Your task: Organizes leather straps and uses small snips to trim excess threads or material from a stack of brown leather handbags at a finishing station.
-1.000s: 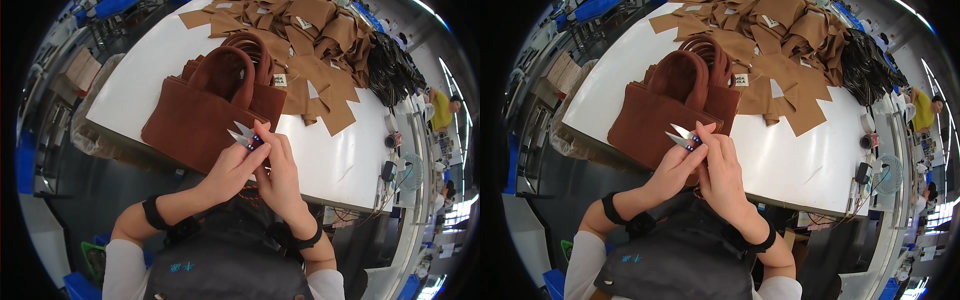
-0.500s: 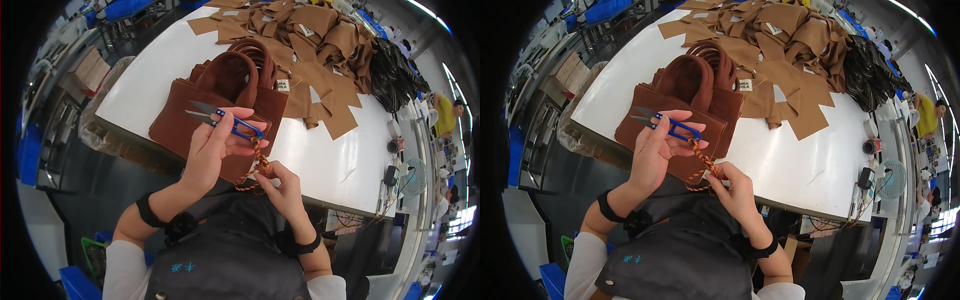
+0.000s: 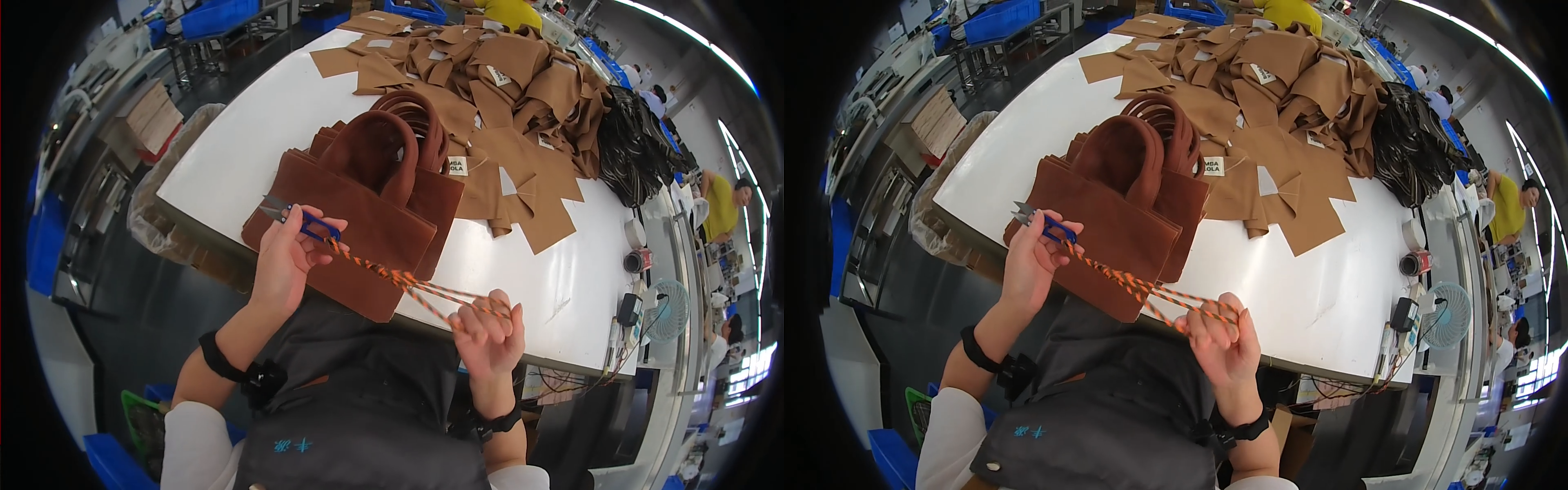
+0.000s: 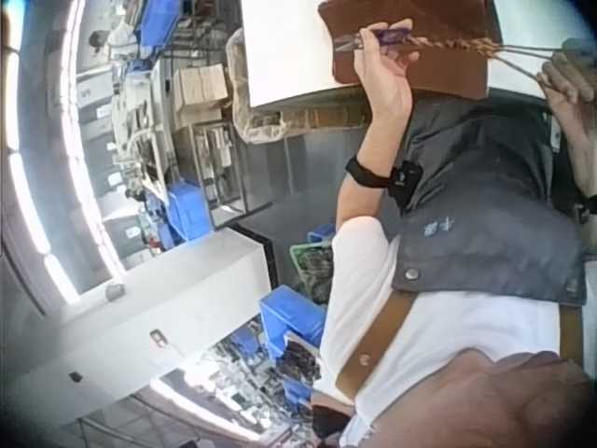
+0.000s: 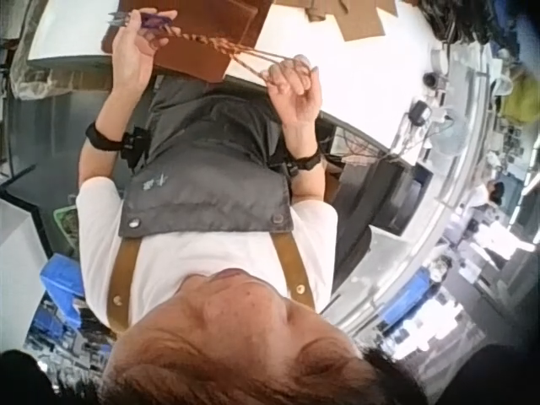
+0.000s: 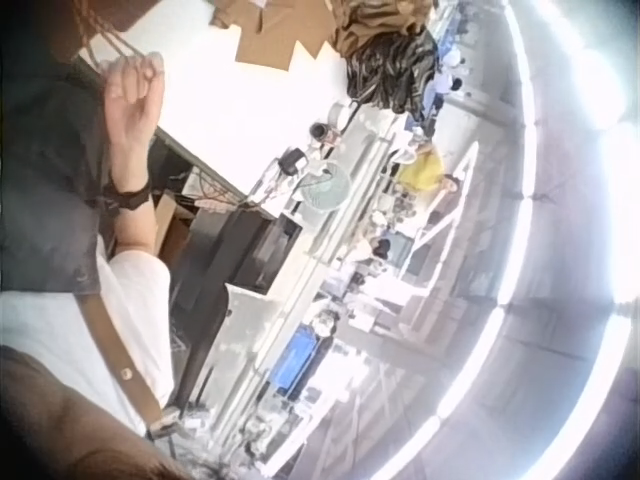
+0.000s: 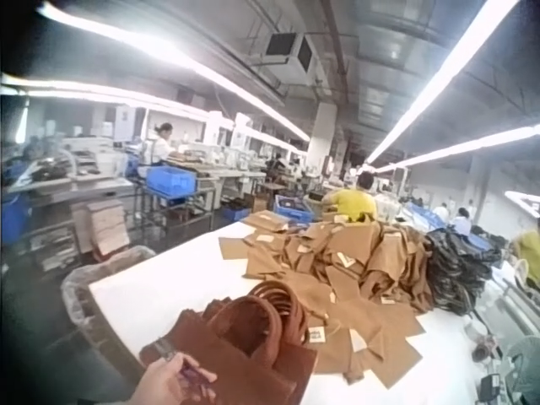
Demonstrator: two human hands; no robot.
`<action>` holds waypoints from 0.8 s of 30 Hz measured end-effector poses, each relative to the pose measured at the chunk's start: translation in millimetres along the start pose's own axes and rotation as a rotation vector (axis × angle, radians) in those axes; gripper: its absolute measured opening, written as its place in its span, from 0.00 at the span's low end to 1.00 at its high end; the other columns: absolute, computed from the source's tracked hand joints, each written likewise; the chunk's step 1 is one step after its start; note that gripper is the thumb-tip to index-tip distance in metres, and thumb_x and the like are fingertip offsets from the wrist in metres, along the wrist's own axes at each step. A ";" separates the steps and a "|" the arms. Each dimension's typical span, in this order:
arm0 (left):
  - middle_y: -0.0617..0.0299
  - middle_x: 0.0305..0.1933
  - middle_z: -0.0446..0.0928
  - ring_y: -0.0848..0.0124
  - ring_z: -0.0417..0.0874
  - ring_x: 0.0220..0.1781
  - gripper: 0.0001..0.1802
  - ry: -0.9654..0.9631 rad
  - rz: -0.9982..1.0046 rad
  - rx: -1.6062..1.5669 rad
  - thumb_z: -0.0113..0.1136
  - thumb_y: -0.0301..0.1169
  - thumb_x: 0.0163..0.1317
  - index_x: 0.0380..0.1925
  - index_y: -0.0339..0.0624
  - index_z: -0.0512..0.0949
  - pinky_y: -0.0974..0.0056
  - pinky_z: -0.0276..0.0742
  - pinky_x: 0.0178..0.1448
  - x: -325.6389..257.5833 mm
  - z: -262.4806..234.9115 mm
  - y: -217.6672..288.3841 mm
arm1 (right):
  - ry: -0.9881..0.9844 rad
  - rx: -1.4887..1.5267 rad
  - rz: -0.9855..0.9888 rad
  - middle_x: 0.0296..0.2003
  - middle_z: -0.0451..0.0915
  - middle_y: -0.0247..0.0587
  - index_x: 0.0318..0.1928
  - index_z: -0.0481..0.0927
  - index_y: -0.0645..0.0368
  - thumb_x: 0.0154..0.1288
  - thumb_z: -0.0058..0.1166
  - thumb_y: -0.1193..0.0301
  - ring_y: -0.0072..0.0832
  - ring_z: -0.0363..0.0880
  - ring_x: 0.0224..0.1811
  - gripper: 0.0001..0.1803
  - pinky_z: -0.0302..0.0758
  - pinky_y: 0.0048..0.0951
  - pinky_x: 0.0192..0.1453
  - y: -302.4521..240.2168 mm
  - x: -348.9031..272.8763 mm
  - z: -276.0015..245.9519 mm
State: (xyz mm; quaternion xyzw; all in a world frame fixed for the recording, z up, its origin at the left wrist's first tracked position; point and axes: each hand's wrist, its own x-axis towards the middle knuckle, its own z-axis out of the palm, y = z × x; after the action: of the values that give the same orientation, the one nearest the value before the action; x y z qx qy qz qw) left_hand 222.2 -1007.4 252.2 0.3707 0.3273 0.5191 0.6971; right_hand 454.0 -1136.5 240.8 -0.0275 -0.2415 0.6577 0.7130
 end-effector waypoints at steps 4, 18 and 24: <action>0.54 0.41 0.83 0.66 0.84 0.34 0.16 -0.028 0.020 0.013 0.41 0.45 0.74 0.42 0.46 0.71 0.69 0.75 0.34 0.3 0.1 2.3 | 0.024 0.092 0.260 0.18 0.74 0.40 0.43 0.74 0.59 0.73 0.35 0.68 0.23 0.64 0.13 0.13 0.73 0.29 0.28 -4.8 -8.8 11.0; 0.59 0.38 0.80 0.75 0.82 0.37 0.14 -0.635 -0.113 0.638 0.43 0.34 0.74 0.44 0.35 0.74 0.69 0.79 0.42 -32.0 31.0 -18.0 | -0.186 -2.147 -0.436 0.46 0.78 0.50 0.53 0.73 0.65 0.39 0.77 0.54 0.41 0.78 0.46 0.43 0.73 0.38 0.54 5.6 38.8 44.2; 0.56 0.42 0.76 0.71 0.80 0.36 0.15 -0.625 0.119 0.601 0.56 0.33 0.68 0.50 0.36 0.71 0.66 0.77 0.42 -23.1 30.1 -15.2 | -0.028 -1.803 -0.126 0.39 0.80 0.47 0.56 0.71 0.65 0.54 0.67 0.72 0.35 0.83 0.35 0.29 0.79 0.31 0.39 42.2 27.7 13.7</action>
State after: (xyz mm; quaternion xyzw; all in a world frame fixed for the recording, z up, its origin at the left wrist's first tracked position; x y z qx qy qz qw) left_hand 249.1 -1037.9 256.2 0.7147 0.2152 0.3030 0.5926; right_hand 410.3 -1108.4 246.4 -0.5547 -0.6749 0.1788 0.4526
